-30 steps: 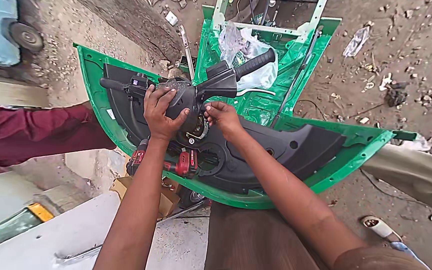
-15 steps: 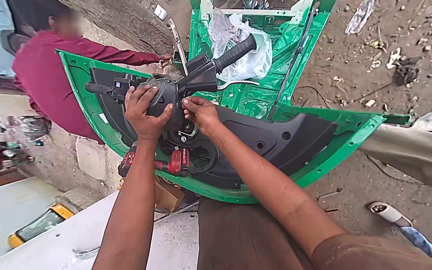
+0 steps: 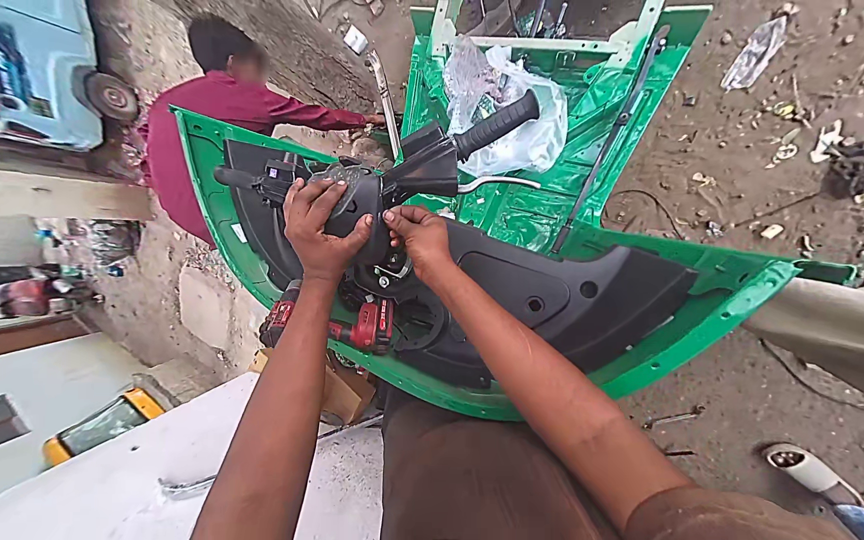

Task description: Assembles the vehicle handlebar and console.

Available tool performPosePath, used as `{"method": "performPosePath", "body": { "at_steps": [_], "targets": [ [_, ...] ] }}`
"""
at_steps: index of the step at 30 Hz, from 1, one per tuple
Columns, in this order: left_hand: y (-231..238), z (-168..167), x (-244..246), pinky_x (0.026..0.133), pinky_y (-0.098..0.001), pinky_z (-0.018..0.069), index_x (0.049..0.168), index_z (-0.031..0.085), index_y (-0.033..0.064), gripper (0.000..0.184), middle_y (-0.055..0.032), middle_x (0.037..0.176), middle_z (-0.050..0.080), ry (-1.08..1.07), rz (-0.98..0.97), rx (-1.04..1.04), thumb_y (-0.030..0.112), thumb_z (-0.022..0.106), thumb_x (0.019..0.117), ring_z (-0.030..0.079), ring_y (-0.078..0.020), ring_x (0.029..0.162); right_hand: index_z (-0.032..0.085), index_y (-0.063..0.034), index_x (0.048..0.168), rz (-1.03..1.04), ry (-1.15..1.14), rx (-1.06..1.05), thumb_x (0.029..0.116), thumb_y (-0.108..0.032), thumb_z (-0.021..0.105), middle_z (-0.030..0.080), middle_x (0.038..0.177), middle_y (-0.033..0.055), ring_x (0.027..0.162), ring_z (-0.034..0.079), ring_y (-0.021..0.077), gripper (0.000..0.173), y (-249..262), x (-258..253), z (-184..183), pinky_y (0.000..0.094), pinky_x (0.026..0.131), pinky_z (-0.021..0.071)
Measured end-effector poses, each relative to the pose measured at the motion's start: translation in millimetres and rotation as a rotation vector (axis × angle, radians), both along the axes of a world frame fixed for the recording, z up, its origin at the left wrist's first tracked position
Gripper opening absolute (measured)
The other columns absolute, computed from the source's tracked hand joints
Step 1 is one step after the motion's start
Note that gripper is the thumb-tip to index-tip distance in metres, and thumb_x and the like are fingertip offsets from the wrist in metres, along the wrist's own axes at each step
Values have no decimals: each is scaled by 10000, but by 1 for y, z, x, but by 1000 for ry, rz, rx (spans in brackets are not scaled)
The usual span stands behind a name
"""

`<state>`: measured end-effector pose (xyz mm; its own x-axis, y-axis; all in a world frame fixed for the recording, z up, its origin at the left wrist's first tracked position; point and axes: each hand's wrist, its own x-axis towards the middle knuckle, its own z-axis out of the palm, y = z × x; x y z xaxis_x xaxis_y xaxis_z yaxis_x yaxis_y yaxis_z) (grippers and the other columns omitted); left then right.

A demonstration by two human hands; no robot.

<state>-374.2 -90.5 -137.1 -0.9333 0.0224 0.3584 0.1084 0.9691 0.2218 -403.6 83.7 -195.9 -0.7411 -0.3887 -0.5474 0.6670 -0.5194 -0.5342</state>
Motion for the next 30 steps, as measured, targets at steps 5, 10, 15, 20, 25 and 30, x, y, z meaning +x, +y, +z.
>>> {"method": "performPosePath", "body": {
  "at_steps": [5,10,15,20,25,30],
  "targets": [
    [1,0,-2,1225,-521,303,1236,734,142,540,-84,1308,685,16,-1,4,491,786,826,563,-296,1328,796,-75,951,0,184,247,869,-146,834,740,791,57,602,636,133,115,-2,-3,-1,319,556,544],
    [2,2,1,1233,-525,287,1257,718,123,565,-84,1342,663,-29,0,0,503,764,841,542,-296,1349,722,-84,950,83,430,576,1004,-271,687,686,844,73,756,652,198,197,4,7,20,443,704,547],
    [0,-1,-2,1220,-528,304,1249,729,145,585,-86,1336,666,-7,20,-15,545,749,823,525,-321,1361,654,-71,916,226,662,823,1062,-360,570,654,845,111,801,666,285,334,-3,-2,15,510,695,552],
    [3,-2,-4,1159,-559,368,1187,765,183,581,-101,1255,710,58,48,-2,633,693,827,554,-374,1321,699,-77,875,341,764,929,1069,-486,471,708,819,103,810,713,282,507,-2,-14,14,524,689,553],
    [-6,-10,-9,1160,-572,353,1194,760,194,602,-113,1241,712,88,3,-24,653,671,815,533,-405,1332,685,-67,1027,437,904,829,1056,-329,390,714,972,134,952,710,301,395,11,-16,11,542,795,565],
    [-9,-3,-6,1196,-569,299,1223,746,146,591,-151,1252,702,-5,-55,-13,600,712,844,539,-403,1326,672,-49,922,543,859,784,1096,-426,335,689,845,157,856,697,340,535,15,-25,11,586,745,535]
  ]
}}
